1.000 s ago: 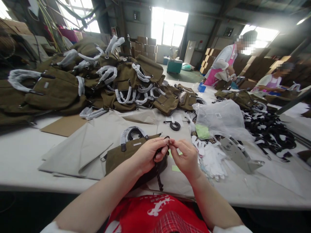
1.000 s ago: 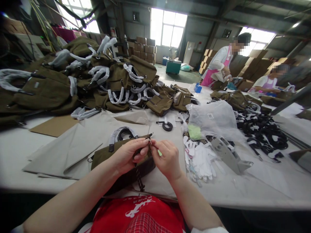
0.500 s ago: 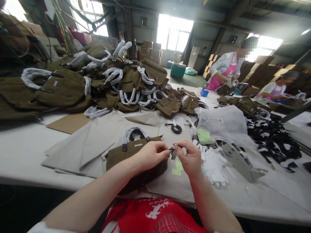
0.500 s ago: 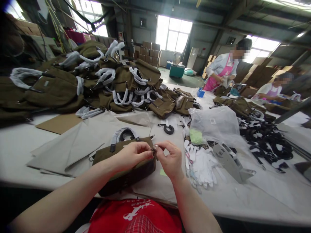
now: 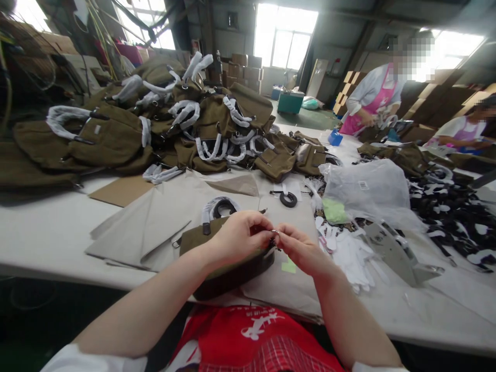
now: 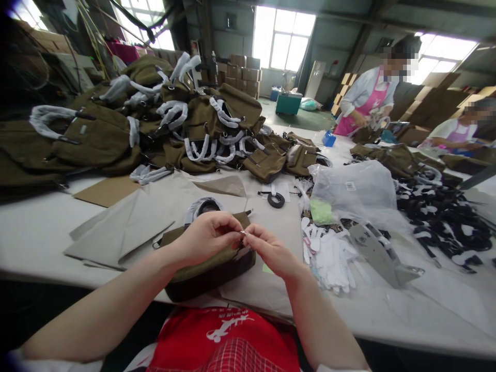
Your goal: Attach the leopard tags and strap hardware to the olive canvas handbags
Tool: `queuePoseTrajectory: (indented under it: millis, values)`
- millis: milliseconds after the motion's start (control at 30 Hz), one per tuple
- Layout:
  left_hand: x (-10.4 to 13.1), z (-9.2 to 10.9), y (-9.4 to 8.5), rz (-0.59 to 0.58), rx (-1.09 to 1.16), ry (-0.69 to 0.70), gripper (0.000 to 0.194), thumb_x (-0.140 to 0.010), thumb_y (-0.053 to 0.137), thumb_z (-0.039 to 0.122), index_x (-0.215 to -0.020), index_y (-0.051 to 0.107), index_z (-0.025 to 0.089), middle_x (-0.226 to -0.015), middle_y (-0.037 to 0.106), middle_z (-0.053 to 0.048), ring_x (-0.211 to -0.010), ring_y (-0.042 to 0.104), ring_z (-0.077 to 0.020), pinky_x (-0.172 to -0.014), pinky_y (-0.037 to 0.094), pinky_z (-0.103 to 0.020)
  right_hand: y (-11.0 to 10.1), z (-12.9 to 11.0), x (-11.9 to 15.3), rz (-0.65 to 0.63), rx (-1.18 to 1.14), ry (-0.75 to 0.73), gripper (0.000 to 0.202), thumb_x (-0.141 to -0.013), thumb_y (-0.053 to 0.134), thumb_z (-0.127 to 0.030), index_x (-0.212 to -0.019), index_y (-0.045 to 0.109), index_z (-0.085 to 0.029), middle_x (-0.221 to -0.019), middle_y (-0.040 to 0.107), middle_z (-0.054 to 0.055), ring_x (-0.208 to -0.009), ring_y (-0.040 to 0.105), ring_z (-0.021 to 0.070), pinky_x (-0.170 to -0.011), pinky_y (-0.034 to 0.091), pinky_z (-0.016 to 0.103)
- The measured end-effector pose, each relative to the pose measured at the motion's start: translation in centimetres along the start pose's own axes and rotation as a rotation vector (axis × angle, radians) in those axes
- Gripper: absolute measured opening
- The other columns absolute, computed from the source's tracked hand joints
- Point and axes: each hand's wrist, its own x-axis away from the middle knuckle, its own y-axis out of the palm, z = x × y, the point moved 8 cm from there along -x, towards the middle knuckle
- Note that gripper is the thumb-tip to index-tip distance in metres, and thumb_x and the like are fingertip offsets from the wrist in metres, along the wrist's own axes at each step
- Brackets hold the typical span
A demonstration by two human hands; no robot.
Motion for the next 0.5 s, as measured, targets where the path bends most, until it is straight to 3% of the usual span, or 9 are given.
queuePoseTrajectory:
  millis: [100,200,267,300,367,500]
  values:
    - [0.4,-0.6,-0.6,-0.011,-0.030,0.004,0.012,-0.080,0.061,0.021,-0.077,0.073,0.019,-0.070,0.069,-0.003,-0.064,0.061,-0.0148,-0.062,0.045,-0.024,1.6,2.5,-0.1,-0.109,-0.252,0.179,0.024,-0.089,0.059,-0.043,-0.083,0.052,-0.021,-0.070,0.062,-0.001,-0.057,0.057,0.0127,-0.061,0.045,0.027]
    - [-1.3,-2.6,-2.1,-0.074,0.000,-0.054,0.012,-0.078,0.065,0.026,-0.082,0.074,0.019,-0.077,0.071,-0.004,-0.069,0.063,-0.0163,-0.065,0.046,-0.024,1.8,3.5,-0.9,-0.043,-0.329,0.202,0.021,-0.088,0.059,-0.039,-0.081,0.050,-0.021,-0.064,0.058,-0.004,-0.051,0.053,0.0109,-0.056,0.041,0.024]
    - [-3.5,-5.8,-4.1,-0.042,0.050,-0.228,0.017,-0.077,0.068,0.031,-0.085,0.072,0.017,-0.079,0.072,-0.006,-0.069,0.063,-0.0174,-0.065,0.048,-0.025,1.4,3.7,-2.0,0.028,-0.323,0.181,0.021,-0.087,0.060,-0.037,-0.077,0.050,-0.021,-0.063,0.057,-0.004,-0.053,0.052,0.0109,-0.056,0.041,0.024]
    - [-4.5,-8.1,-5.4,0.040,0.042,-0.397,0.017,-0.075,0.070,0.032,-0.081,0.071,0.016,-0.077,0.071,-0.006,-0.067,0.063,-0.0176,-0.062,0.048,-0.026,1.2,3.9,-2.6,0.058,-0.314,0.173,0.021,-0.085,0.060,-0.036,-0.075,0.050,-0.021,-0.064,0.057,-0.004,-0.053,0.052,0.0107,-0.056,0.041,0.024]
    - [-6.5,-11.6,-6.8,0.098,0.004,-0.540,0.023,-0.078,0.067,0.034,-0.068,0.066,0.013,-0.066,0.067,-0.009,-0.062,0.063,-0.0206,-0.058,0.048,-0.029,0.8,4.5,-3.8,0.097,-0.307,0.172,0.022,-0.083,0.061,-0.036,-0.073,0.049,-0.021,-0.064,0.057,-0.004,-0.053,0.051,0.0104,-0.056,0.042,0.024]
    - [-8.2,-17.2,-5.9,0.159,-0.088,-0.670,0.031,-0.070,0.075,0.036,-0.057,0.059,0.014,-0.055,0.062,-0.008,-0.062,0.064,-0.0243,-0.061,0.048,-0.034,0.6,7.7,-5.6,0.123,-0.358,0.230,0.025,-0.080,0.062,-0.041,-0.073,0.048,-0.021,-0.064,0.057,-0.004,-0.051,0.050,0.0101,-0.055,0.041,0.023]
